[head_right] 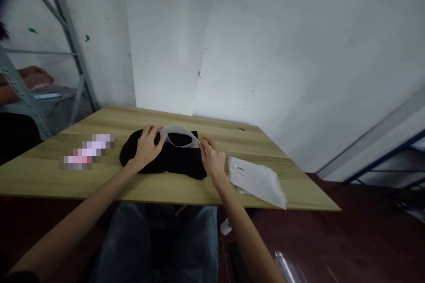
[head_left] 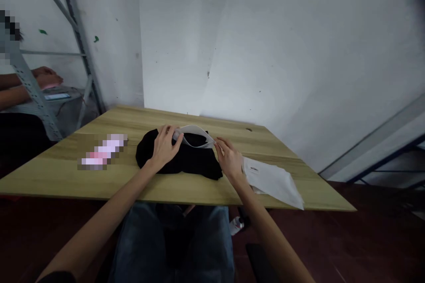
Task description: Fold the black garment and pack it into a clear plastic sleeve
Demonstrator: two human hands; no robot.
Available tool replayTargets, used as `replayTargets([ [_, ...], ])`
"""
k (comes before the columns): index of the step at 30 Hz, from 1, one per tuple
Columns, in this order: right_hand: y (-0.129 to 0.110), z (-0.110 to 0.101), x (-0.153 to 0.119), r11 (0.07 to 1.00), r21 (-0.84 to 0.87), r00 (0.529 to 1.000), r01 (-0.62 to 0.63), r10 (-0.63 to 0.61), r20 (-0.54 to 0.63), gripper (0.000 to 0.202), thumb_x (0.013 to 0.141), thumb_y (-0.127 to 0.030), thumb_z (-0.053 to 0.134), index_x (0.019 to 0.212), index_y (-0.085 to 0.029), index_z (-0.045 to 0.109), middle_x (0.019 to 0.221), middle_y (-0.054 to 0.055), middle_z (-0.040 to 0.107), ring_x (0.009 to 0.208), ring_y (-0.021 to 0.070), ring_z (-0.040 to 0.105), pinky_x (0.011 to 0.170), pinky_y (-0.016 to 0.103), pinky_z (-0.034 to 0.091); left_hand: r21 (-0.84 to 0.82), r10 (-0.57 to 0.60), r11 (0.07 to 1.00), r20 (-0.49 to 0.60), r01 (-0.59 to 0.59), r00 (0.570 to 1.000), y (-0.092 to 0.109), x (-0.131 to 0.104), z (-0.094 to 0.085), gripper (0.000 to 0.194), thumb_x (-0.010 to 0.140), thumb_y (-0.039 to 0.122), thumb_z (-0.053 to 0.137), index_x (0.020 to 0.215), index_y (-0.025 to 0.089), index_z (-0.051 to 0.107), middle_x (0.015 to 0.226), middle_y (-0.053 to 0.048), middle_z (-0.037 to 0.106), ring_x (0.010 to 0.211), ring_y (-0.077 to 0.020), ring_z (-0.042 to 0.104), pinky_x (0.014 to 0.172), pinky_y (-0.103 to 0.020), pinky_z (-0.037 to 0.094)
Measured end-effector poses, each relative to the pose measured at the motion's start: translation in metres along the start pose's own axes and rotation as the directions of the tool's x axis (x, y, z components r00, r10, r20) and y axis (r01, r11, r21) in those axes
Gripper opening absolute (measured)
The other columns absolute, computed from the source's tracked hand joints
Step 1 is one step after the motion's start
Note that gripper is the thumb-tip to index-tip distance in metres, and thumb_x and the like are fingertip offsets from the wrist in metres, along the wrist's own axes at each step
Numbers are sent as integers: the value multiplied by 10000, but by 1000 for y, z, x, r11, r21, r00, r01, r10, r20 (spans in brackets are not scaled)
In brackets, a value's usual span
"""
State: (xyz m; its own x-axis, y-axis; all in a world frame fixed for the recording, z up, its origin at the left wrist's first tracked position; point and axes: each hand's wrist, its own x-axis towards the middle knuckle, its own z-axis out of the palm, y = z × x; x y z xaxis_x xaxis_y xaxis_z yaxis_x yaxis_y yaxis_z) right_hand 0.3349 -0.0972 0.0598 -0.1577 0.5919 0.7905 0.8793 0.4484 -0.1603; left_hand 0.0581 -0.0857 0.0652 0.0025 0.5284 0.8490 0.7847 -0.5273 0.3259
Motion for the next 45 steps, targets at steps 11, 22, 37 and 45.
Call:
replayTargets([
  [11,-43,6,-5,991,124,999,50,-49,-6,283,1102,-342,529,1192,-267,787,1285,109,735,1169,255,700,966,389,609,-66,221,975,224,-211,949,14,-11,8,288,898,390,798,1158,269,769,1215,-103,608,1142,-289,605,1024,-473,537],
  [22,-45,13,-14,966,246,996,79,-83,8,264,1108,-308,511,1187,-241,754,1301,115,716,1178,231,697,1034,376,580,61,250,945,496,-321,831,-18,-3,5,656,672,358,960,1287,298,740,1536,-124,552,1383,-406,523,1198,-618,397],
  [37,-30,18,-16,956,269,993,119,-108,-54,412,1060,-129,441,1369,-246,687,1287,100,747,1243,232,675,1106,425,549,-20,404,913,172,-407,899,-1,20,8,555,893,45,584,1340,343,724,1441,-79,679,1369,-308,598,1205,-619,422],
  [45,9,16,12,998,62,994,-17,24,-104,425,1074,-174,407,1353,-151,726,1255,167,760,1229,302,632,1075,518,542,2,375,920,287,-392,882,-17,-3,6,611,826,-23,575,1307,310,752,1390,-70,725,1358,-313,609,1233,-647,373],
])
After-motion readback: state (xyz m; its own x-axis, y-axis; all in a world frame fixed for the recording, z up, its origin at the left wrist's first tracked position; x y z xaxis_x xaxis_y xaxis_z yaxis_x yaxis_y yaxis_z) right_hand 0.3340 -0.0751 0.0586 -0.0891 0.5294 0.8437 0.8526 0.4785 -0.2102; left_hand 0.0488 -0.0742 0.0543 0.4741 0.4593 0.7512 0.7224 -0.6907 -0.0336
